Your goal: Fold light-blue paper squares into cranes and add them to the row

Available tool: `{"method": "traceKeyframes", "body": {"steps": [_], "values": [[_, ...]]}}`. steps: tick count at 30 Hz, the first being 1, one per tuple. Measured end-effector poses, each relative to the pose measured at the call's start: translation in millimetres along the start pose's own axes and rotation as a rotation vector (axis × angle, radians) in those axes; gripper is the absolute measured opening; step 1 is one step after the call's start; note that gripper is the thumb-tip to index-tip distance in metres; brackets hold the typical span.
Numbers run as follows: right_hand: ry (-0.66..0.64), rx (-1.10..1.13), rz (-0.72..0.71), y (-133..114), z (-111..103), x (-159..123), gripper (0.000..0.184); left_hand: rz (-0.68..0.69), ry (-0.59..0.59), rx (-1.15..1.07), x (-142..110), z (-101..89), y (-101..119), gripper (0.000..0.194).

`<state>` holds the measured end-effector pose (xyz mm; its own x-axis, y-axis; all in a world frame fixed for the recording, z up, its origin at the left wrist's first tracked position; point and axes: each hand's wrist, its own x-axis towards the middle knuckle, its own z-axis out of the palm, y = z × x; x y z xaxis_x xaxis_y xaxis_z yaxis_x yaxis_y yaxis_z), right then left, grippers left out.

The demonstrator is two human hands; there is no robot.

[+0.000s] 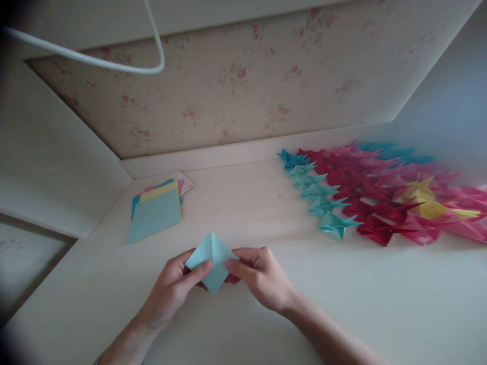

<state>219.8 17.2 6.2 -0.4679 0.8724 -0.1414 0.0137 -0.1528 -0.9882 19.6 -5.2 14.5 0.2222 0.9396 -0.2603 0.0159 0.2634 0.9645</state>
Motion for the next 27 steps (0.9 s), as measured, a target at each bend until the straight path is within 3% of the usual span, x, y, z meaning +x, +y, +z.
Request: {"method": "traceKeyframes", "body": {"steps": [6,10,14,17,22,27], "values": [[-0.092,0.287,0.043,7,-3,-2,0.025,0.013,-0.053,-0.056,2,-2.5,-3,0.023],[-0.039,0.492,0.111,14,-5,0,0.017,0.023,-0.100,-0.113,-1,-4.8,-4,0.018],[-0.017,0.609,0.140,12,-5,1,0.013,0.015,-0.106,-0.208,-4,-7.2,-11,0.027],[-0.024,0.626,0.137,9,-5,1,0.012,0.051,-0.106,-0.225,-5,-9.0,-15,0.027],[-0.049,0.564,0.139,11,-5,0,0.014,0.197,-0.053,0.175,-4,-10.5,-8,0.019],[-0.033,0.554,0.097,13,-6,-1,0.013,0.125,-0.150,0.107,-5,-8.0,-2,0.023]]}}
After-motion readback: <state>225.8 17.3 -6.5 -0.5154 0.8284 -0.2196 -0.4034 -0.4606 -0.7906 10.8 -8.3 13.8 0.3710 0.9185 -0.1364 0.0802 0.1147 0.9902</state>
